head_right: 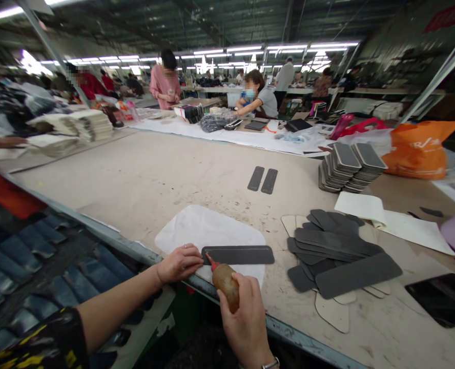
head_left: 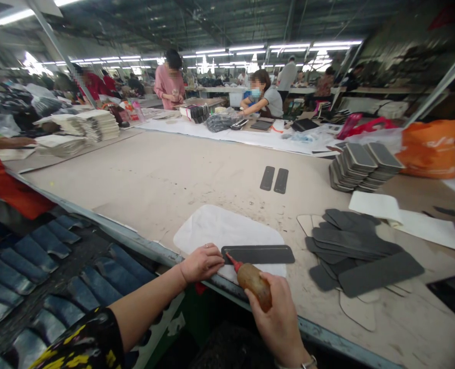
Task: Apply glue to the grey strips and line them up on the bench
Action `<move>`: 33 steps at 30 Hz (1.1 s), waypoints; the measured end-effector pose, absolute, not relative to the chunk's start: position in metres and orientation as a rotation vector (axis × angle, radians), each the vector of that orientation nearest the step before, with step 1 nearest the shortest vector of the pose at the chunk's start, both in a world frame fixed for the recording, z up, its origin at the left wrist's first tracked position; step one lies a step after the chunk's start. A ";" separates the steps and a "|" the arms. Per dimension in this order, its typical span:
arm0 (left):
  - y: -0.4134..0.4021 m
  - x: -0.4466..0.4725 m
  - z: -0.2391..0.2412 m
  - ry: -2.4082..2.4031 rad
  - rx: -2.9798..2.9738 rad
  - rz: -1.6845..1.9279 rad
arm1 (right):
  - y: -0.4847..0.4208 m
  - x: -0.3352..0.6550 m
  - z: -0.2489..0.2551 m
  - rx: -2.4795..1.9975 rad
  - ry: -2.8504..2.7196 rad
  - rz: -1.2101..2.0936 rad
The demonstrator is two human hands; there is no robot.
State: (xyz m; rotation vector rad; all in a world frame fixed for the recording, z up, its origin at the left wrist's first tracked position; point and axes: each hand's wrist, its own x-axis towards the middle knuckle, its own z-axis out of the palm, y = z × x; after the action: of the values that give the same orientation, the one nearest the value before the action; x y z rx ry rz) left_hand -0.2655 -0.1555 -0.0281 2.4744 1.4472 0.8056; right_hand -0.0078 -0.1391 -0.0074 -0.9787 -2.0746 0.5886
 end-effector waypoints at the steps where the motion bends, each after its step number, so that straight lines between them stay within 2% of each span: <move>1: -0.156 -0.265 -0.028 1.448 2.476 0.804 | -0.141 -0.007 -0.008 -0.983 -2.075 0.596; 11: -0.154 -0.263 -0.023 1.440 2.506 0.813 | -0.152 0.016 -0.003 -1.061 -2.052 0.592; 26: -0.153 -0.261 -0.021 1.449 2.529 0.800 | -0.119 0.095 -0.009 -1.371 -1.833 0.061; 30: -0.153 -0.261 -0.022 1.450 2.522 0.803 | -0.121 0.087 -0.003 -1.331 -1.794 0.060; 33: -0.153 -0.261 -0.023 1.447 2.521 0.812 | -0.128 0.069 0.000 -1.222 -1.837 0.189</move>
State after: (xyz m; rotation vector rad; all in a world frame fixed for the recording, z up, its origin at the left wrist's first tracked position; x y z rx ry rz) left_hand -0.2614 -0.1526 -0.0231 2.5208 1.4467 0.8119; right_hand 0.0688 -0.1280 -0.0003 -1.2222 -1.8372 0.1890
